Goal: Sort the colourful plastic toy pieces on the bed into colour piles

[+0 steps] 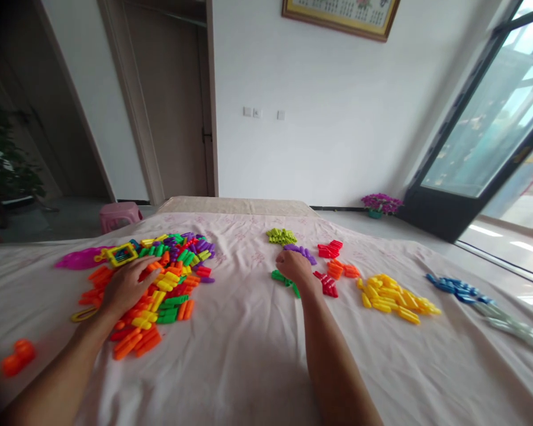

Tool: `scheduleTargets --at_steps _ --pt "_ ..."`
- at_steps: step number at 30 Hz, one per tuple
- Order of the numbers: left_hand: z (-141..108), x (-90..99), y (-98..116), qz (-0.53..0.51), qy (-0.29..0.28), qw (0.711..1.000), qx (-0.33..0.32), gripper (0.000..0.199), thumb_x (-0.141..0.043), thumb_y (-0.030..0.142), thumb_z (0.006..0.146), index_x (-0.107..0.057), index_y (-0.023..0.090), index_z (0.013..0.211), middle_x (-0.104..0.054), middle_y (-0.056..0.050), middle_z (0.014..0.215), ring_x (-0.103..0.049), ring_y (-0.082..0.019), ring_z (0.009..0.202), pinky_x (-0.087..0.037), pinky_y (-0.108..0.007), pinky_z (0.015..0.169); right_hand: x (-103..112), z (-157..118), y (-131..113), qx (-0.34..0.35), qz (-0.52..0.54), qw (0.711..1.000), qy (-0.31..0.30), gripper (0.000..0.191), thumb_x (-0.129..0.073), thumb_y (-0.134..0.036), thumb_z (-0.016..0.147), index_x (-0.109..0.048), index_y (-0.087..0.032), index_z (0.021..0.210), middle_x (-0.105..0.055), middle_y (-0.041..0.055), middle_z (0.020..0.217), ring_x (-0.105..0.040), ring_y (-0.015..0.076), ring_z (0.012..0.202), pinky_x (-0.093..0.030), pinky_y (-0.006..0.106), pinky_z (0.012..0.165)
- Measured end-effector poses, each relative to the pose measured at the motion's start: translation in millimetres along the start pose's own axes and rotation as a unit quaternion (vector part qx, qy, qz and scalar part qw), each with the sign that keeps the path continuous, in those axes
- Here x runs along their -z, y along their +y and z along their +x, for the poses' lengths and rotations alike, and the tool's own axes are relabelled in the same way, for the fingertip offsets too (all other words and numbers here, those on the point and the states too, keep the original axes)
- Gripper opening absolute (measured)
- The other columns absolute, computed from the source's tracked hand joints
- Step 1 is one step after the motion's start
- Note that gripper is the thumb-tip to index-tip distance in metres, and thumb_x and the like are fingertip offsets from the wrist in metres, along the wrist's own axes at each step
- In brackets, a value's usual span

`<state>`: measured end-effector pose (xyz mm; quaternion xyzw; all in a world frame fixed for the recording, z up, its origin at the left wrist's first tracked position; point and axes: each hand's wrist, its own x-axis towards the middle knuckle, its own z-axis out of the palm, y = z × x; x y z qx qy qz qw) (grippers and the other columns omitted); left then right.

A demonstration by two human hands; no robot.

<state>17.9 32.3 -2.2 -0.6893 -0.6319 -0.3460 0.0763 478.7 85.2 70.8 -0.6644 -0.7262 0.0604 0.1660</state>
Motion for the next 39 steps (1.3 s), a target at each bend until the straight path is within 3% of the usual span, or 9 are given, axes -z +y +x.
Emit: scheduleTargets --at_steps 2,5,9,13,17,22,28,33,39 --pt "0 0.5 1 0.0 0.0 1.0 -0.001 0.045 -0.047 0.049 0.092 -0.067 0.021 0.121 -0.066 -0.008 0.131 -0.059 -0.025 0.123 -0.042 -0.038 0.11 -1 -1 -12 0.017 0.002 1.0 0.012 0.023 -0.06 -0.017 0.081 -0.079 -0.023 0.092 -0.075 0.0071 0.089 -0.068 0.0243 0.087 -0.044 0.03 0.076" --pt "0 0.5 1 -0.001 0.001 1.0 -0.001 0.044 -0.048 0.049 0.092 -0.067 0.021 0.12 -0.066 -0.008 0.13 -0.059 -0.025 0.123 -0.042 -0.038 0.11 -13 -7 -44 0.109 0.047 0.993 0.009 0.028 -0.056 -0.014 0.085 -0.078 -0.023 0.1 -0.076 0.0063 0.099 -0.068 0.0239 0.094 -0.045 0.031 0.082" --pt "0 -0.1 1 -0.003 0.001 1.0 0.001 0.045 -0.049 0.049 0.092 -0.067 0.021 0.121 -0.066 -0.008 0.131 -0.059 -0.025 0.123 -0.042 -0.038 0.11 -47 -25 -93 0.218 0.1 0.971 -0.017 0.03 -0.058 -0.014 0.088 -0.073 -0.02 0.113 -0.074 0.0085 0.112 -0.064 0.0247 0.108 -0.045 0.034 0.095" --pt "0 -0.4 0 -0.005 0.002 1.0 -0.002 0.046 -0.049 0.049 0.092 -0.067 0.02 0.122 -0.066 -0.008 0.131 -0.059 -0.025 0.124 -0.042 -0.039 0.111 -78 -41 -122 0.305 0.137 0.942 -0.039 0.041 -0.058 -0.012 0.089 -0.065 -0.022 0.127 -0.069 0.007 0.125 -0.059 0.0217 0.117 -0.041 0.034 0.103" --pt "0 -1.4 -2 -0.006 0.001 1.0 -0.002 0.047 -0.048 0.052 0.092 -0.067 0.021 0.121 -0.066 -0.008 0.132 -0.059 -0.025 0.123 -0.042 -0.039 0.111 -96 -46 -131 0.32 0.11 0.94 -0.047 0.04 -0.058 -0.016 0.092 -0.063 -0.028 0.129 -0.07 0.0037 0.119 -0.059 0.02 0.114 -0.04 0.032 0.102" --pt "-1 -4.5 -6 -0.008 0.004 1.0 -0.003 0.046 -0.049 0.052 0.091 -0.067 0.022 0.121 -0.066 -0.007 0.131 -0.059 -0.025 0.124 -0.041 -0.039 0.112 -106 -44 -135 0.291 0.057 0.955 -0.026 0.02 -0.056 -0.024 0.097 -0.069 -0.026 0.111 -0.071 0.0039 0.106 -0.061 0.019 0.101 -0.042 0.028 0.091" --pt "-1 -7.5 -11 -0.004 -0.001 1.0 -0.009 0.048 -0.047 0.051 0.092 -0.066 0.02 0.122 -0.065 -0.008 0.131 -0.058 -0.025 0.124 -0.04 -0.039 0.112 -91 -31 -111 0.224 0.063 0.972 0.027 0.02 -0.054 -0.02 0.097 -0.069 -0.024 0.108 -0.073 0.0034 0.103 -0.063 0.0176 0.097 -0.041 0.026 0.086" --pt "-1 -5.2 -6 0.0 -0.005 1.0 0.0 0.048 -0.047 0.052 0.092 -0.066 0.02 0.123 -0.065 -0.008 0.132 -0.058 -0.024 0.124 -0.041 -0.038 0.111 -58 -6 -57 0.077 0.022 0.99 0.113 0.023 -0.052 -0.02 0.096 -0.071 -0.022 0.109 -0.072 0.0058 0.107 -0.062 0.0203 0.102 -0.039 0.028 0.086" --pt "-1 -2.9 -3 0.001 -0.001 1.0 0.002 0.049 -0.047 0.052 0.092 -0.066 0.02 0.123 -0.065 -0.007 0.132 -0.058 -0.024 0.124 -0.042 -0.037 0.11 -40 8 -2 -0.07 -0.051 0.98 0.178 0.027 -0.054 -0.026 0.094 -0.071 -0.026 0.115 -0.071 0.0065 0.112 -0.058 0.0249 0.108 -0.035 0.034 0.092"
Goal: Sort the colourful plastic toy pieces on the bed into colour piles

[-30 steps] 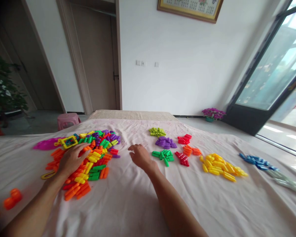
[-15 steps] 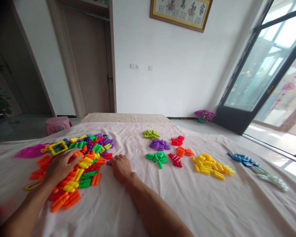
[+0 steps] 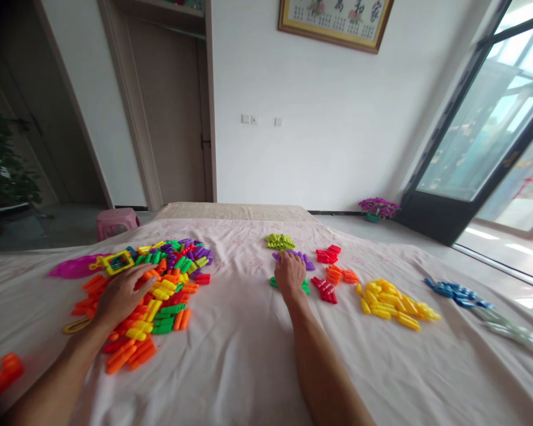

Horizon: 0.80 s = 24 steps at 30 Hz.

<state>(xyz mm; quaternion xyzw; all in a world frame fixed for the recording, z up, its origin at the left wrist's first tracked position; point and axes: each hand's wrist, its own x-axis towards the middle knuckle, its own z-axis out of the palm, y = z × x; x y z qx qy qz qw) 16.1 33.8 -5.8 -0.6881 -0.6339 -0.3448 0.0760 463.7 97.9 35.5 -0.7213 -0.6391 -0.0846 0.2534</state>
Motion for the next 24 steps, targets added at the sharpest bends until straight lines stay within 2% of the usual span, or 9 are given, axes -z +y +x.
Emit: scheduleTargets --at_steps 4,7,12,16,20,22,24 --pt "0 -0.1 0 0.001 -0.006 1.0 -0.001 0.049 -0.046 0.052 0.093 -0.066 0.02 0.124 -0.065 -0.008 0.132 -0.058 -0.024 0.125 -0.04 -0.038 0.111 -2 0 14 -0.026 -0.014 0.999 0.024 0.032 -0.052 -0.024 0.093 -0.07 -0.026 0.12 -0.07 0.0091 0.115 -0.054 0.0282 0.11 -0.034 0.038 0.091" --pt "0 -0.4 -1 0.001 -0.008 1.0 0.0 0.049 -0.046 0.052 0.093 -0.066 0.019 0.124 -0.065 -0.008 0.132 -0.057 -0.024 0.125 -0.04 -0.038 0.112 -4 -3 7 -0.002 0.006 0.999 0.034 0.032 -0.053 -0.023 0.092 -0.071 -0.024 0.118 -0.069 0.0105 0.118 -0.052 0.0296 0.113 -0.034 0.04 0.095" --pt "0 -1.7 -3 0.0 -0.007 1.0 -0.002 0.05 -0.046 0.052 0.092 -0.065 0.02 0.124 -0.065 -0.008 0.132 -0.057 -0.024 0.125 -0.04 -0.039 0.112 -12 -19 -38 0.115 0.117 0.986 -0.022 0.032 -0.054 -0.016 0.09 -0.072 -0.024 0.115 -0.071 0.0063 0.116 -0.055 0.0257 0.113 -0.039 0.038 0.099" --pt "1 -2.9 -6 -0.003 -0.005 1.0 -0.007 0.05 -0.046 0.053 0.091 -0.066 0.02 0.123 -0.066 -0.008 0.131 -0.058 -0.025 0.124 -0.041 -0.039 0.111 -23 -42 -86 0.248 0.183 0.946 -0.102 0.045 -0.056 -0.014 0.089 -0.061 -0.021 0.132 -0.066 0.0067 0.13 -0.056 0.023 0.119 -0.042 0.035 0.102" --pt "0 -3.4 -7 -0.009 -0.007 1.0 -0.009 0.051 -0.045 0.055 0.09 -0.066 0.021 0.122 -0.065 -0.008 0.132 -0.058 -0.025 0.125 -0.041 -0.039 0.112 -36 -59 -124 0.363 0.175 0.903 -0.149 0.056 -0.057 -0.022 0.093 -0.045 -0.026 0.147 -0.051 0.0079 0.148 -0.051 0.0233 0.129 -0.041 0.038 0.106" --pt "0 -3.3 -7 -0.012 -0.008 1.0 -0.004 0.051 -0.045 0.056 0.09 -0.066 0.022 0.122 -0.065 -0.008 0.132 -0.058 -0.026 0.125 -0.041 -0.039 0.112 -42 -62 -135 0.383 0.165 0.893 -0.167 0.05 -0.057 -0.028 0.096 -0.047 -0.029 0.144 -0.055 0.0062 0.143 -0.053 0.0229 0.126 -0.042 0.037 0.104" --pt "0 -2.8 -6 -0.017 -0.012 1.0 0.0 0.052 -0.045 0.056 0.089 -0.065 0.021 0.122 -0.065 -0.008 0.133 -0.057 -0.026 0.126 -0.04 -0.04 0.113 -47 -63 -140 0.379 0.158 0.894 -0.177 0.039 -0.056 -0.033 0.097 -0.055 -0.029 0.137 -0.064 0.005 0.129 -0.058 0.0216 0.117 -0.044 0.035 0.1"
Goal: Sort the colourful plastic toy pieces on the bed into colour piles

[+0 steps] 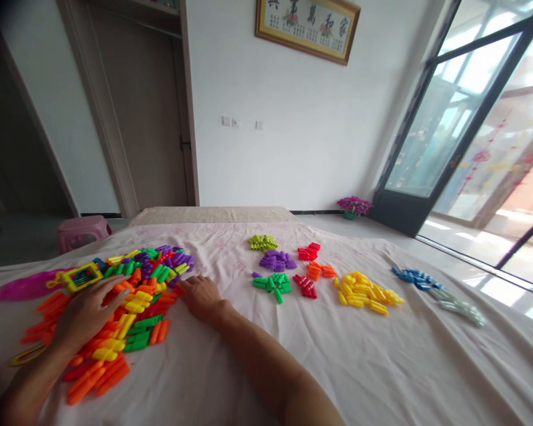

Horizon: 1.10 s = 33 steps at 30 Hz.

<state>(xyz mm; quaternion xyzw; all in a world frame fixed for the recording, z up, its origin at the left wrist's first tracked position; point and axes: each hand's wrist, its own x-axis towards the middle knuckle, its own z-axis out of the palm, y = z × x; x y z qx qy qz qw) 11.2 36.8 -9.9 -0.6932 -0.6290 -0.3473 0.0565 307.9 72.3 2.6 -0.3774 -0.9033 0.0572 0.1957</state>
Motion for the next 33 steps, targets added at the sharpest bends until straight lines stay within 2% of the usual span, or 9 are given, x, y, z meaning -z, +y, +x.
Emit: scheduleTargets --at_steps 3,8,12,14,17,19,21,26,33 --pt "0 1.0 1 -0.003 -0.009 1.0 0.006 0.053 -0.045 0.056 0.089 -0.065 0.021 0.122 -0.064 -0.009 0.133 -0.056 -0.026 0.127 -0.038 -0.042 0.115 -6 -1 -1 -0.027 -0.004 0.999 0.017 0.03 -0.054 -0.037 0.099 -0.063 -0.027 0.125 -0.069 0.0052 0.113 -0.061 0.0206 0.106 -0.046 0.031 0.093" --pt "1 -0.1 -1 -0.001 -0.01 1.0 0.008 0.055 -0.044 0.057 0.089 -0.065 0.019 0.123 -0.064 -0.009 0.134 -0.056 -0.026 0.127 -0.038 -0.042 0.115 1 -15 4 -0.036 0.018 0.998 0.045 0.029 -0.05 -0.03 0.1 -0.063 -0.028 0.126 -0.069 0.0036 0.116 -0.062 0.0184 0.105 -0.046 0.029 0.093" --pt "1 -3.3 -6 0.005 -0.016 1.0 0.007 0.053 -0.044 0.057 0.09 -0.065 0.021 0.123 -0.065 -0.007 0.133 -0.058 -0.025 0.126 -0.039 -0.04 0.114 21 -28 32 -0.1 0.064 0.985 0.122 0.033 -0.062 -0.031 0.093 -0.064 -0.024 0.125 -0.071 0.0054 0.116 -0.064 0.0201 0.104 -0.048 0.031 0.093" --pt "1 -4.6 -8 0.008 -0.015 1.0 0.008 0.053 -0.045 0.057 0.09 -0.065 0.021 0.123 -0.065 -0.007 0.133 -0.058 -0.026 0.125 -0.04 -0.041 0.114 34 -36 55 -0.153 0.117 0.961 0.197 0.032 -0.067 -0.029 0.088 -0.067 -0.022 0.12 -0.073 0.0058 0.112 -0.067 0.0198 0.096 -0.05 0.032 0.09" --pt "2 -5.0 -7 0.009 -0.009 1.0 0.004 0.053 -0.045 0.057 0.09 -0.066 0.021 0.122 -0.065 -0.008 0.133 -0.059 -0.027 0.125 -0.041 -0.043 0.114 53 -49 90 -0.23 0.211 0.901 0.302 0.032 -0.07 -0.029 0.082 -0.07 -0.019 0.112 -0.075 0.0051 0.1 -0.069 0.0186 0.082 -0.054 0.031 0.081" --pt "2 -4.8 -7 0.011 -0.013 1.0 0.006 0.053 -0.044 0.057 0.09 -0.066 0.021 0.123 -0.065 -0.008 0.134 -0.059 -0.027 0.125 -0.041 -0.043 0.113 62 -59 106 -0.268 0.238 0.864 0.353 0.033 -0.07 -0.032 0.078 -0.07 -0.018 0.108 -0.075 0.0042 0.092 -0.068 0.0183 0.076 -0.055 0.03 0.074" --pt "2 -5.1 -9 0.016 -0.02 1.0 0.013 0.054 -0.044 0.057 0.09 -0.065 0.021 0.124 -0.063 -0.008 0.136 -0.058 -0.027 0.126 -0.04 -0.043 0.114 66 -69 117 -0.289 0.237 0.843 0.388 0.035 -0.07 -0.034 0.076 -0.071 -0.017 0.106 -0.074 0.0036 0.087 -0.067 0.0176 0.073 -0.055 0.029 0.07" --pt "1 -8.8 -18 0.025 -0.023 0.999 0.006 0.052 -0.045 0.055 0.089 -0.063 0.023 0.126 -0.063 -0.007 0.137 -0.056 -0.026 0.129 -0.039 -0.042 0.116 59 -81 126 -0.296 0.23 0.827 0.42 0.04 -0.071 -0.039 0.074 -0.07 -0.017 0.107 -0.074 0.0035 0.092 -0.065 0.0166 0.076 -0.055 0.031 0.075" --pt "2 -9.4 -18 0.017 -0.017 1.0 0.0 0.048 -0.042 0.057 0.09 -0.062 0.026 0.122 -0.065 -0.007 0.133 -0.058 -0.027 0.126 -0.039 -0.046 0.115 66 -91 138 -0.339 0.156 0.836 0.402 0.038 -0.069 -0.042 0.077 -0.072 -0.021 0.108 -0.074 0.0037 0.096 -0.067 0.0182 0.079 -0.054 0.034 0.081"
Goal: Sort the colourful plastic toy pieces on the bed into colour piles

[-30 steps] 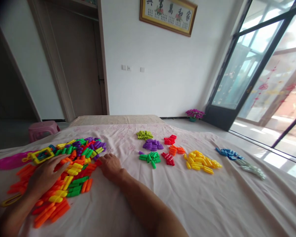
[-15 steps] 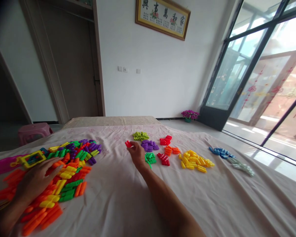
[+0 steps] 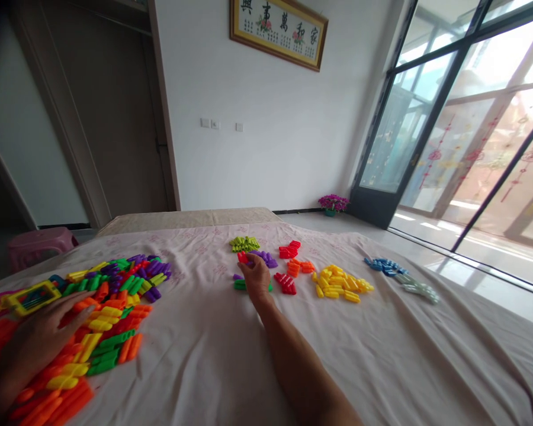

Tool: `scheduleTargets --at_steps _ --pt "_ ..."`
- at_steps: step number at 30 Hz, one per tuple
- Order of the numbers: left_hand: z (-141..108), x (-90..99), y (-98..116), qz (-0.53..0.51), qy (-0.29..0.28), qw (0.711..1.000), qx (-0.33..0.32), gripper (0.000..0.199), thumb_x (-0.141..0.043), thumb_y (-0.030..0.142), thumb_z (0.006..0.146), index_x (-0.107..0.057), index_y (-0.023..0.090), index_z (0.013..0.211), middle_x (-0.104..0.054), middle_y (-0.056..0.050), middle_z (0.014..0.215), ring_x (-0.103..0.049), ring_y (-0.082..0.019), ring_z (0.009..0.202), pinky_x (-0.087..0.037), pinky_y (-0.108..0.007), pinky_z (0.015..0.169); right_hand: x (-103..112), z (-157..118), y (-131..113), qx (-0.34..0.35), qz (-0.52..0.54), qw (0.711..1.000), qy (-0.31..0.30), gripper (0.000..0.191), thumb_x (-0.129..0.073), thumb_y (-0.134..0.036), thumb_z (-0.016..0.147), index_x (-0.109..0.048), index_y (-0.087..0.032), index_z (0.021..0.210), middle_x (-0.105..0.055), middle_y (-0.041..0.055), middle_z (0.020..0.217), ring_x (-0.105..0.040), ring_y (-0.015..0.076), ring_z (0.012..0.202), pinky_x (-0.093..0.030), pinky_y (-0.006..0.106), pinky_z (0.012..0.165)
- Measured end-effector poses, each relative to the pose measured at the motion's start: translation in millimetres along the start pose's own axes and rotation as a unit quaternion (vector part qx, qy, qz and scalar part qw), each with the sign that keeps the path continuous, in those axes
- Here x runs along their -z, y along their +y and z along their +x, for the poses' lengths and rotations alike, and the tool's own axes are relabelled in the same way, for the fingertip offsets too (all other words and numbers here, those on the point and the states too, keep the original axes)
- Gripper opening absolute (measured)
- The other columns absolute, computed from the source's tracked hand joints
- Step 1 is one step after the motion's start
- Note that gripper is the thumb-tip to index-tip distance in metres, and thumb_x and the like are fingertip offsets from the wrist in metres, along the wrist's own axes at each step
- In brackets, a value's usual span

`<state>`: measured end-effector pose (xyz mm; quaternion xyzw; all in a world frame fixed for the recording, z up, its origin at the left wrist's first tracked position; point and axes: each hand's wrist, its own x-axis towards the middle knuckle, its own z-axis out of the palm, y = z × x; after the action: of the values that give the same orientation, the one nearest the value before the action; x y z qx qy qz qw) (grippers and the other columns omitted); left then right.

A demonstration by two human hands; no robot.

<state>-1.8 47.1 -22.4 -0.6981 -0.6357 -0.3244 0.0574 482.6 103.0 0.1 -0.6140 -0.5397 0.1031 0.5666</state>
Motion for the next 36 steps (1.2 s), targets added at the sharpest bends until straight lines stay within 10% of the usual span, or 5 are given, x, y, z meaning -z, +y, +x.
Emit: scheduleTargets --at_steps 21,28,32,36 --pt "-1 -1.7 -3 -0.003 -0.001 1.0 0.004 0.051 -0.044 0.057 0.09 -0.063 0.024 0.124 -0.064 -0.006 0.135 -0.056 -0.027 0.128 -0.038 -0.045 0.116 103 125 59 -0.147 -0.35 0.925 -0.026 0.048 -0.058 -0.037 0.088 -0.063 -0.021 0.132 -0.07 0.0146 0.119 -0.065 0.0276 0.111 -0.046 0.035 0.089" --pt "-3 8.9 16 -0.008 0.009 1.0 0.005 0.052 -0.047 0.052 0.09 -0.064 0.018 0.125 -0.064 -0.011 0.134 -0.057 -0.026 0.126 -0.039 -0.039 0.114 58 95 29 -0.03 -0.267 0.962 -0.045 0.042 -0.054 -0.023 0.088 -0.066 -0.022 0.128 -0.069 0.0084 0.125 -0.064 0.0217 0.113 -0.047 0.032 0.095" --pt "-3 14.1 26 -0.009 0.015 1.0 0.015 0.051 -0.046 0.053 0.092 -0.066 0.019 0.123 -0.065 -0.01 0.133 -0.059 -0.025 0.124 -0.04 -0.038 0.113 9 35 -16 0.081 -0.155 0.968 -0.182 0.031 -0.057 -0.017 0.085 -0.074 -0.022 0.11 -0.076 0.0042 0.108 -0.069 0.0198 0.1 -0.051 0.031 0.089" --pt "-3 15.5 27 -0.01 0.024 1.0 0.011 0.05 -0.047 0.053 0.091 -0.068 0.019 0.122 -0.066 -0.009 0.132 -0.058 -0.025 0.124 -0.041 -0.037 0.111 -32 -39 -66 0.204 -0.086 0.914 -0.339 0.029 -0.062 -0.016 0.084 -0.074 -0.022 0.11 -0.075 0.004 0.109 -0.068 0.0208 0.102 -0.05 0.033 0.095"
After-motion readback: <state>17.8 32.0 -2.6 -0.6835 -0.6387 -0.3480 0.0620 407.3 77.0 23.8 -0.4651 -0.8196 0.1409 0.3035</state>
